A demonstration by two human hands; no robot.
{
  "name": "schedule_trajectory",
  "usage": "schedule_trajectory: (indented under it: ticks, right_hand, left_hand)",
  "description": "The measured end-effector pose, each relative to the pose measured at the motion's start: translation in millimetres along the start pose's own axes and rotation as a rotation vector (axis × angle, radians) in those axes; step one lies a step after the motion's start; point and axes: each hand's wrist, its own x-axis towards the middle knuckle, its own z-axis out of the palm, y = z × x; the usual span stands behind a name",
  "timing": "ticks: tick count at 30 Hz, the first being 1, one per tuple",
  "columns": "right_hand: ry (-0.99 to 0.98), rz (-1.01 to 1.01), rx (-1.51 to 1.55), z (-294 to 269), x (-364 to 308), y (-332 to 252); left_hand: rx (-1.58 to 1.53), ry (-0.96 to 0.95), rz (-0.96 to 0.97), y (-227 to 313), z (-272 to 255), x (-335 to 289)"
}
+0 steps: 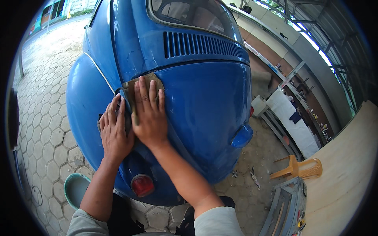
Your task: The person sands the rear panel of a car using sandpaper sheets, rubbing different sections of the surface while holding a cloth.
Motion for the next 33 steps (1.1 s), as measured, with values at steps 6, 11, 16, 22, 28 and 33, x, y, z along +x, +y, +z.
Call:
schedule_trajectory:
  ticks: [6,11,16,22,28,33]
  right_hand:
    - [0.295,0.305,-0.070,-40,15,108]
    - [0.131,0.927,0.018,-91,17,288]
    - [0.267,0.817,0.016,-60,2,245]
    - [0.149,0.152,-0.032,-52,-30,90]
    - [-0.153,-0.179,0.057,-69,-47,117]
    - [0.201,0.561,0.109,-97,-8,249]
  left_hand:
    - [-0.001,-0.049,0.007,0,-11,-2]
    - [0.037,-0.025,0.023,5,-1,1]
    - [0.074,-0.010,0.039,4,2,-2]
    - [0.106,-0.003,0.031,1,-1,-2]
    - [0.103,0.000,0.037,8,4,1]
    - [0.117,0.016,0.032,14,4,1]
